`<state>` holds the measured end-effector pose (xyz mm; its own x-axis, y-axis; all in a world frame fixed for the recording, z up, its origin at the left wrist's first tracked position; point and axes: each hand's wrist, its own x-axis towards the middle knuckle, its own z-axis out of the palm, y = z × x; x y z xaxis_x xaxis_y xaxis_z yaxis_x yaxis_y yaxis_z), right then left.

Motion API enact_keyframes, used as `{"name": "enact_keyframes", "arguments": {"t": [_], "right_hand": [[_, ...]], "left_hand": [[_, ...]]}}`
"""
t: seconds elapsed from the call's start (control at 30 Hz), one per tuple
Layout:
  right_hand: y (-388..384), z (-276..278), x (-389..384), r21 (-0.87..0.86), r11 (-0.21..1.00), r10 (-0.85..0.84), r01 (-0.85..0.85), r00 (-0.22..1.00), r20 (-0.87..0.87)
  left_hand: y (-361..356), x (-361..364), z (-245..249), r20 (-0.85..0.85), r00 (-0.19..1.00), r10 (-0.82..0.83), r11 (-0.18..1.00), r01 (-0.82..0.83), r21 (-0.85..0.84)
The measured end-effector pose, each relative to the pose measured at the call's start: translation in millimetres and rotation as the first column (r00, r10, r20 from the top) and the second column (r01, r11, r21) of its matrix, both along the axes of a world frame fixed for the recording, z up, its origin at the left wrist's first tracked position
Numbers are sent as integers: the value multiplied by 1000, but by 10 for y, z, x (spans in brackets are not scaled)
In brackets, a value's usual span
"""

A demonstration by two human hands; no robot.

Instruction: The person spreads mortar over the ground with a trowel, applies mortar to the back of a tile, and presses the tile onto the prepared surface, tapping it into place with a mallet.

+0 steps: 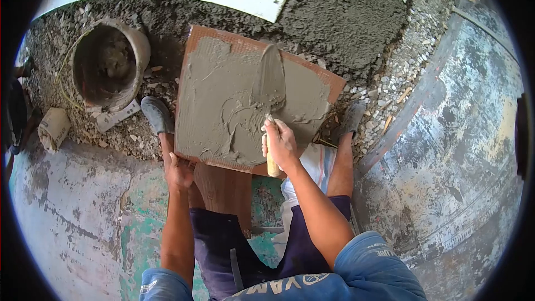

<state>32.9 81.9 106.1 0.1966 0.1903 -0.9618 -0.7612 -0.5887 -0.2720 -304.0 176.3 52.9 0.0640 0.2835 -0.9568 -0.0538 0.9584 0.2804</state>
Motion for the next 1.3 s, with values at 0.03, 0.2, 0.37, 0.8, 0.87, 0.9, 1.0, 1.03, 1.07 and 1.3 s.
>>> {"name": "enact_keyframes", "arguments": {"t": [0.03,0.2,0.37,0.8,0.87,0.9,1.0,1.03,1.07,1.3], "right_hand": [[92,-17,-26,3,1000,28,-28,1000,-2],[536,-67,-43,22,981,190,-191,981,26],[785,-143,23,-14,934,357,-357,932,60],[791,-114,741,-3,219,972,-976,217,94],[765,-45,794,8,95,986,-995,95,136],[708,5,789,11,4,990,-1000,5,142],[547,102,713,26,-166,979,-986,-162,125],[502,115,685,32,-239,966,-971,-234,109],[449,138,655,46,-245,966,-968,-240,102],[-23,199,655,53,-475,877,-878,-467,115]], "left_hand": [[-16,-25,3,20,1000,-4,1000,4,0],[-16,34,28,-31,998,52,999,-52,2],[-3,74,44,-53,993,102,993,-105,-46],[19,123,76,-104,987,119,990,-126,-57],[33,144,58,-102,987,128,990,-133,-42],[28,145,66,-105,985,135,989,-141,-52],[1,122,27,-103,982,158,984,-166,-70],[-5,107,-1,-88,981,170,982,-177,-72],[-15,104,8,-102,979,177,980,-185,-80],[-45,27,-63,-94,979,181,979,-188,-75]]}}
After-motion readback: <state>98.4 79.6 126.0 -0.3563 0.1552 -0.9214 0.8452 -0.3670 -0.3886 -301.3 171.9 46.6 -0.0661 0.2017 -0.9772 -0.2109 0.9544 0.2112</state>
